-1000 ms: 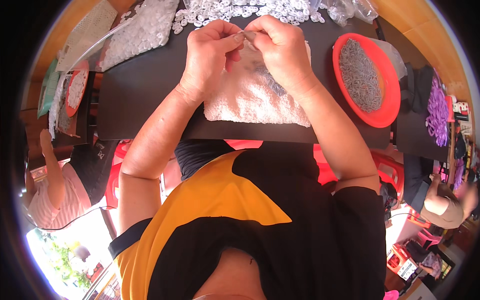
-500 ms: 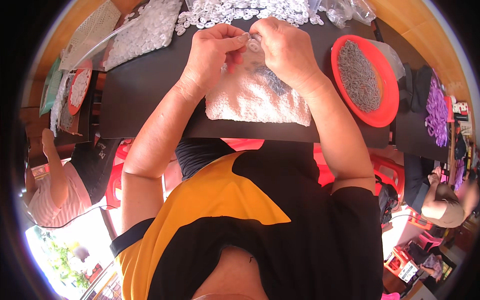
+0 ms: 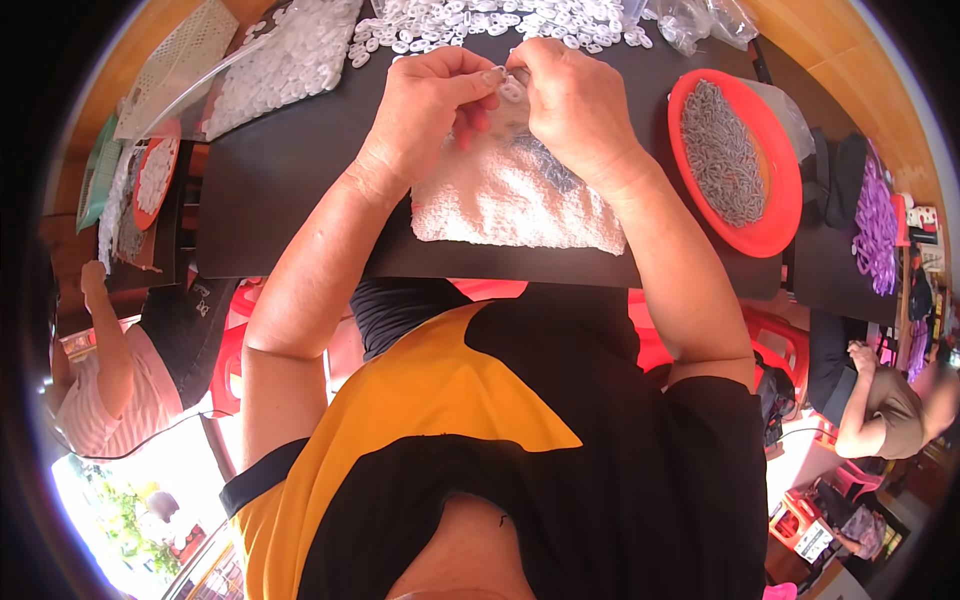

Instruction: Assembling small plastic components by inserting metal pins into them at a manufacturing workstation.

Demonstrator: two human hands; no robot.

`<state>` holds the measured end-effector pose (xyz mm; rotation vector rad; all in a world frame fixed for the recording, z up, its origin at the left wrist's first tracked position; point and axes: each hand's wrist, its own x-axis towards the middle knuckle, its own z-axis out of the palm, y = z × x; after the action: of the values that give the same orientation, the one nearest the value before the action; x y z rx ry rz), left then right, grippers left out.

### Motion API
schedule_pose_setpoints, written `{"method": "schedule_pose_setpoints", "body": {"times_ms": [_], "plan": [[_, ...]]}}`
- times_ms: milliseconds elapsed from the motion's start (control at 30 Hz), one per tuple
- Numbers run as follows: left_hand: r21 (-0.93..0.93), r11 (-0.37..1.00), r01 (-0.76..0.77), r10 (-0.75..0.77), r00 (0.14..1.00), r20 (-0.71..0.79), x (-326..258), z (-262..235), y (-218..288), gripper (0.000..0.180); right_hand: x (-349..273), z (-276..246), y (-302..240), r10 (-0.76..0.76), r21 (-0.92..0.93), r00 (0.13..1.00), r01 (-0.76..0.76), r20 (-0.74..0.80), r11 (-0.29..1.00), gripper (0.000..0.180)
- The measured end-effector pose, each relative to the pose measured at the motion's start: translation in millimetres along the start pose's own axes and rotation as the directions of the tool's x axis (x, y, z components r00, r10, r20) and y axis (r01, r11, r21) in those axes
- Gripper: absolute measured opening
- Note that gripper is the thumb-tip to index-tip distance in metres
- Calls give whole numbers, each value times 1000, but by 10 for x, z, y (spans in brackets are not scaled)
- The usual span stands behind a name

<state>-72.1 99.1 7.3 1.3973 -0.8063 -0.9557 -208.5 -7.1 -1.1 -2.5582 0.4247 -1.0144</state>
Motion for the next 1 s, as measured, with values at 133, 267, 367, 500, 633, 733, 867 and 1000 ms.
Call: {"method": "schedule_pose_setpoints", "body": {"times_ms": [133, 267, 367, 500, 633, 733, 867, 1000], "plan": [[55, 998, 8, -6, 999, -35, -1, 30, -32, 12, -14, 47, -24, 31, -42, 1000, -31, -1, 999, 14], [96, 995, 8, 0, 996, -90, -31, 98, -43, 12, -34, 111, -31, 57, -87, 998, -60, -37, 994, 13], [78, 997, -4, 14, 991, -135, -27, 117, -79, 12, -42, 156, -45, 49, -92, 997, -54, -56, 994, 12], [138, 989, -52, 77, 981, -176, -1, 126, -161, 11, -42, 162, -104, 30, -89, 998, -35, -52, 995, 16], [203, 975, -92, 134, 970, -202, 18, 138, -191, 11, -45, 166, -107, 25, -104, 998, -31, -59, 994, 16], [108, 994, -20, 41, 981, -192, -16, 154, -125, 11, -52, 142, -71, 34, -101, 998, -40, -59, 994, 15], [122, 991, -46, 68, 980, -187, 2, 158, -165, 11, -37, 143, -109, 52, -60, 998, -54, -39, 997, 14], [216, 969, -121, 169, 962, -216, 67, 138, -302, 10, -33, 159, -156, 56, -132, 998, -57, -13, 990, 13]]}}
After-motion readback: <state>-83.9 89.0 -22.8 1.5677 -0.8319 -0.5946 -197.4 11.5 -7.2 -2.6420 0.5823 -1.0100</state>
